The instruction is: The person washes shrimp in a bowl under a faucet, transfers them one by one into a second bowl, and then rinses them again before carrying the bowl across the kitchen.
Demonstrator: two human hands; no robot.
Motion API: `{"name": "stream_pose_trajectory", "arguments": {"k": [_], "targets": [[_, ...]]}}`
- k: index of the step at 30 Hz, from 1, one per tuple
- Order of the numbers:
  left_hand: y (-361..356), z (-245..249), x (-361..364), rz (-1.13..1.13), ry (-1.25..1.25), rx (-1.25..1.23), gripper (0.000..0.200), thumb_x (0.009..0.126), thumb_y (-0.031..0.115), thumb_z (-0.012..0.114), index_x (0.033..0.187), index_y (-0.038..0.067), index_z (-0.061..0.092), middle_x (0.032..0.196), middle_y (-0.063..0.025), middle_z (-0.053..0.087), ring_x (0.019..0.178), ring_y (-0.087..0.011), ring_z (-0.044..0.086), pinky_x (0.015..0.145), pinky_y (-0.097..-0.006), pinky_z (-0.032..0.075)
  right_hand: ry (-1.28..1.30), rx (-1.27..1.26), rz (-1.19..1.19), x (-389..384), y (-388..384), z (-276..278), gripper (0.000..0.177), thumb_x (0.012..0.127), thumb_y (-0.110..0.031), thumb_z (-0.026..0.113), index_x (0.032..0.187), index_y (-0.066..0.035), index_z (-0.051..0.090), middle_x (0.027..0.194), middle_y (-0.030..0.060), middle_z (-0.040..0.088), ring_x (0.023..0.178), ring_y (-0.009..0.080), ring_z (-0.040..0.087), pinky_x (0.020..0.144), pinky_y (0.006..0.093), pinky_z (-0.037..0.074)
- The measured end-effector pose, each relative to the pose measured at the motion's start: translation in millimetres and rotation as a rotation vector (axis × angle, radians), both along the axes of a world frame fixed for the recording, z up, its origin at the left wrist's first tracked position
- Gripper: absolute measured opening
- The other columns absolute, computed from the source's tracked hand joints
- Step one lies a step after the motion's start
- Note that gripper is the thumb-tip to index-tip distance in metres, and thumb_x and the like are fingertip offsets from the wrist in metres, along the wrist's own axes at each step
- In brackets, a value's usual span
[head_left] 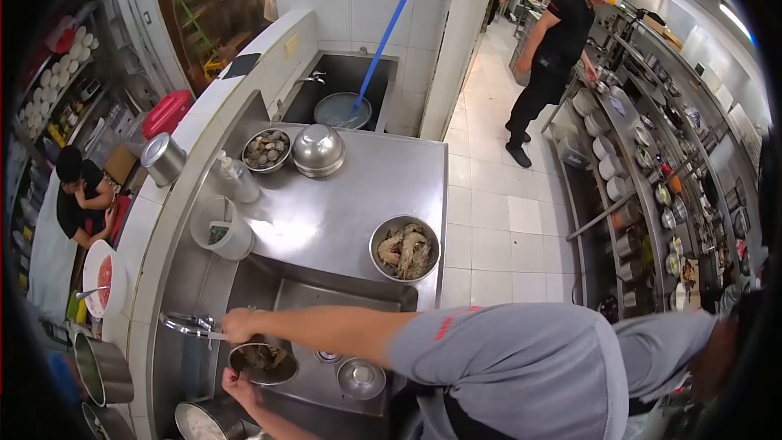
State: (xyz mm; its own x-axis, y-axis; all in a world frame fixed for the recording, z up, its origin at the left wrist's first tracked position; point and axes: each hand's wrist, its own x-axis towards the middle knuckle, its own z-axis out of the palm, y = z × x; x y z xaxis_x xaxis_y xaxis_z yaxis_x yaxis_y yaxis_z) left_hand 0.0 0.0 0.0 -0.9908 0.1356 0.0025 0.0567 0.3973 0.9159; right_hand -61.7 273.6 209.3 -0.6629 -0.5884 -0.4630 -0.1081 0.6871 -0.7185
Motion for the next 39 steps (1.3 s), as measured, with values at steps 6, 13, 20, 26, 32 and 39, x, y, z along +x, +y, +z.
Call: {"name": "stream_pose_trajectory", "arguments": {"k": [6,13,20,26,32,39], "targets": [[108.2,55.9,36.5,0.356,-0.366,1.083,0.053,0.061,-0.008,0.058,0.113,0.002,0.053,0.105,-0.0105,0.060,0.094,-0.0259,0.059,0.085,-0.0375,0.048,0.792,-0.179,-0.493,48.3,12.5,-74.7,0.041,0.087,-0.020,0.047,0.126,-0.010,0.048,0.123,0.0174,0.053,0.116,0.0342,0.048,0.093,0.0395,0.042],[130.2,51.9,15.2,0.241,-0.371,1.133,0.062,0.059,-0.008,0.051,0.120,0.000,0.048,0.110,-0.0131,0.057,0.099,-0.0280,0.057,0.086,-0.0364,0.049,0.327,-0.484,-0.697,37.0,63.4,-1.0,0.044,0.090,-0.035,0.046,0.123,-0.006,0.048,0.112,0.0216,0.057,0.106,0.0387,0.053,0.090,0.0439,0.043],[98.9,65.7,56.7,0.397,-0.251,1.137,0.062,0.060,-0.008,0.050,0.121,0.000,0.047,0.111,-0.0147,0.056,0.098,-0.0288,0.057,0.085,-0.0400,0.049,0.308,-0.301,-0.543,6.0,-8.8,-8.5,0.045,0.090,-0.037,0.045,0.086,0.004,0.065,0.090,0.0276,0.062,0.088,0.0434,0.060,0.079,0.0466,0.049],[42.3,27.1,99.5,0.156,-0.010,1.178,0.056,0.076,-0.003,0.050,0.130,-0.008,0.035,0.132,-0.0192,0.042,0.119,-0.0362,0.043,0.095,-0.0453,0.044,0.031,-0.671,-0.642,20.7,-48.2,-62.7,0.033,0.077,-0.038,0.063,0.068,-0.006,0.068,0.065,0.0132,0.064,0.062,0.0286,0.061,0.060,0.0387,0.048],[67.6,44.8,61.1,0.322,-0.629,2.085,0.051,0.089,-0.003,0.032,0.138,-0.004,0.023,0.141,-0.0185,0.033,0.124,-0.0369,0.042,0.065,-0.0262,0.046,0.342,-0.074,0.133,123.3,13.1,-183.5,0.018,0.072,-0.015,0.059,0.083,-0.003,0.067,0.073,0.0161,0.065,0.068,0.0282,0.064,0.058,0.0392,0.052],[71.6,43.9,-31.1,0.458,-0.685,0.962,0.047,0.079,-0.012,0.038,0.126,-0.012,0.037,0.127,-0.0222,0.046,0.105,-0.0328,0.055,0.085,-0.0434,0.048,-0.056,0.006,-0.548,256.8,152.9,-158.3,0.020,0.067,-0.012,0.063,0.085,-0.005,0.070,0.091,0.0148,0.067,0.087,0.0266,0.065,0.072,0.0389,0.052]]}}
